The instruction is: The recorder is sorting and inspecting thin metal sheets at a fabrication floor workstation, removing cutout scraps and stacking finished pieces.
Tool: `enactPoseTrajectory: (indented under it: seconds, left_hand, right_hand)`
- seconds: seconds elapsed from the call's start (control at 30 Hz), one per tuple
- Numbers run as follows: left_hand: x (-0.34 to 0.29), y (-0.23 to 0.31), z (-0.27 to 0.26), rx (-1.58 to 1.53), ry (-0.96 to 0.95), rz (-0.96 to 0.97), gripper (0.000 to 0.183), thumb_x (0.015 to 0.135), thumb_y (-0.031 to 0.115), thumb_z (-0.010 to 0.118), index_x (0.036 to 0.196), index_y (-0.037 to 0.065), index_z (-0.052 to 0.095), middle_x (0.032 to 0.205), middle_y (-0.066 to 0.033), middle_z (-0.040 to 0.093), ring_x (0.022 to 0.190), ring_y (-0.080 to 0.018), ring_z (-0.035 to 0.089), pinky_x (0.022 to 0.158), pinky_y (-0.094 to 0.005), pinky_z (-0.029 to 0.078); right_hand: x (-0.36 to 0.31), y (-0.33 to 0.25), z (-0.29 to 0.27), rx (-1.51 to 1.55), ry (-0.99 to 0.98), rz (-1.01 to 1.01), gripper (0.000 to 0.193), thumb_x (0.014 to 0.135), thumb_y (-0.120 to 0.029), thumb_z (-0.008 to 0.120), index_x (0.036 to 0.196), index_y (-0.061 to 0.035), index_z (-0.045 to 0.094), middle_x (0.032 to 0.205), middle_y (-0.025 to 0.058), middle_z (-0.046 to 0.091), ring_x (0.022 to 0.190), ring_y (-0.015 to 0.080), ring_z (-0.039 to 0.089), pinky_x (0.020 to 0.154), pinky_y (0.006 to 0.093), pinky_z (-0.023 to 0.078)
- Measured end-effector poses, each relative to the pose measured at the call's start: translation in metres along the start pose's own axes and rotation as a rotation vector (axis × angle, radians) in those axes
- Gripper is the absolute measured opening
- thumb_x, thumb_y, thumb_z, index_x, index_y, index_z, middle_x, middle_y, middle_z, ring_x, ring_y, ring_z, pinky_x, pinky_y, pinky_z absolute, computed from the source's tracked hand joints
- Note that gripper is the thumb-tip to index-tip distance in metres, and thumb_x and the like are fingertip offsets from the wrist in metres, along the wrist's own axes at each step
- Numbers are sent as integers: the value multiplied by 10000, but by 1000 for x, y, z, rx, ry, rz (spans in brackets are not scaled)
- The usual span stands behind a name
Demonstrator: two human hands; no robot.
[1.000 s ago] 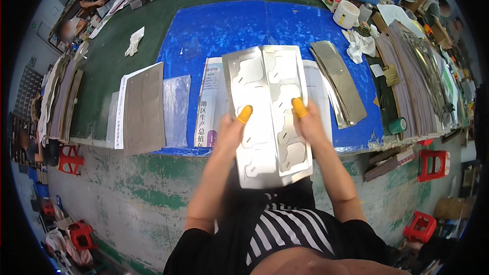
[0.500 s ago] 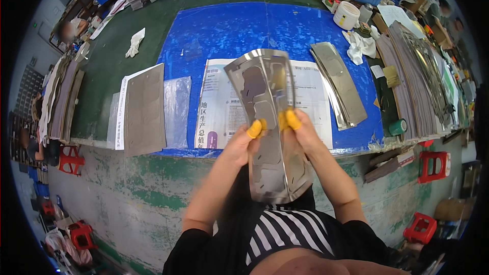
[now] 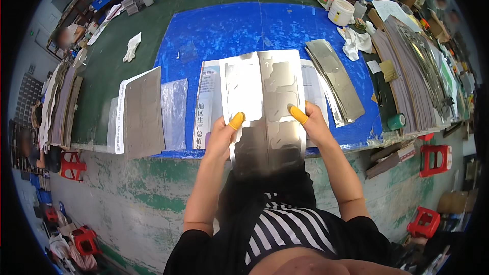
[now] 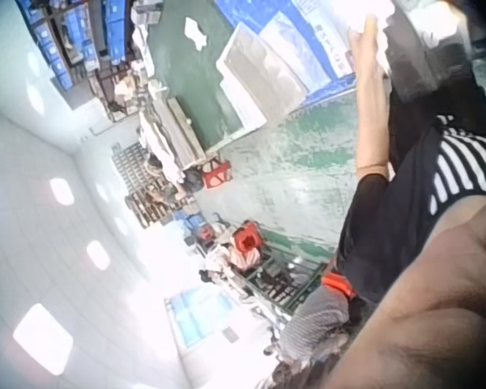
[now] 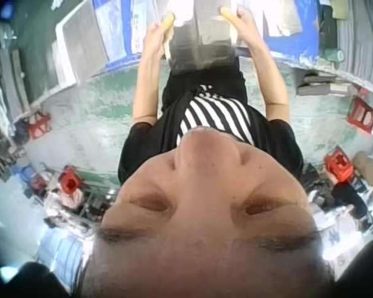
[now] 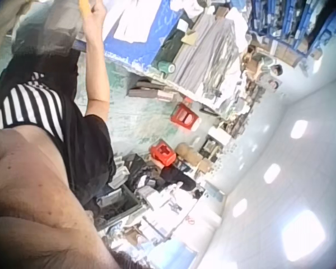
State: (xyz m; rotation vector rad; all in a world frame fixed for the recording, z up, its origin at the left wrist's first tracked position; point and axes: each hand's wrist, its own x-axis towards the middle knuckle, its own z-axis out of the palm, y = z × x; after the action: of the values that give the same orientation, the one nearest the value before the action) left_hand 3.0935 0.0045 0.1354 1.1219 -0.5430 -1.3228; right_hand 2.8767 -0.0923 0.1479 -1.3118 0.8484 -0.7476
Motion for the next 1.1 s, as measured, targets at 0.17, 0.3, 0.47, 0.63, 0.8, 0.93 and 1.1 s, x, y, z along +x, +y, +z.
enactPoseTrajectory:
  seconds: [0.17,0.3,0.47,0.63,0.8,0.93,1.1]
  left_hand:
    - [-11,-5,12,-62,-104,-21,249,847,226,632,995,27,611,800,13,615,677,-52,522,603,-209,408]
    - [-4,4,5,476,-283,-99,399,851,205,626,1176,-12,542,1013,-37,630,887,-83,561,798,-245,438]
    - [12,28,21,232,-40,240,342,811,229,678,1049,-12,630,990,-42,643,860,-94,580,778,-246,459]
    - [32,33,13,-70,-442,152,350,780,225,709,1048,22,611,893,-24,633,724,-61,561,617,-218,453]
    - [34,39,44,-213,-281,144,210,802,220,689,887,35,637,709,14,605,608,-39,512,560,-203,416]
    - [33,44,32,-69,-270,236,224,801,234,688,886,34,635,704,15,598,609,-51,526,555,-207,419]
    - [28,38,65,-302,-178,47,261,811,279,674,912,43,626,751,-2,610,619,-63,547,553,-214,434]
  right_hand:
    - [22,-19,-6,502,98,-101,320,914,-277,527,1098,-19,567,970,40,600,869,93,552,729,236,454]
    - [23,-25,-16,284,91,-114,253,917,-307,517,898,-61,572,669,-44,501,563,25,424,480,184,327]
    - [9,-28,-1,176,118,-132,256,904,-326,539,844,-79,567,580,-79,420,480,12,317,434,179,243]
    - [10,-21,6,389,-156,-112,312,873,-374,573,948,-72,577,736,-48,532,603,24,459,513,170,365]
    - [22,-16,21,386,64,-72,300,886,-340,563,974,-55,588,741,-56,557,594,29,488,526,175,400]
    - [12,-40,8,153,66,-326,306,886,-328,566,974,-35,584,762,-34,567,632,27,496,544,181,405]
    - [27,-23,26,390,-113,-145,273,893,-297,559,955,-33,579,821,13,606,678,59,548,595,202,448]
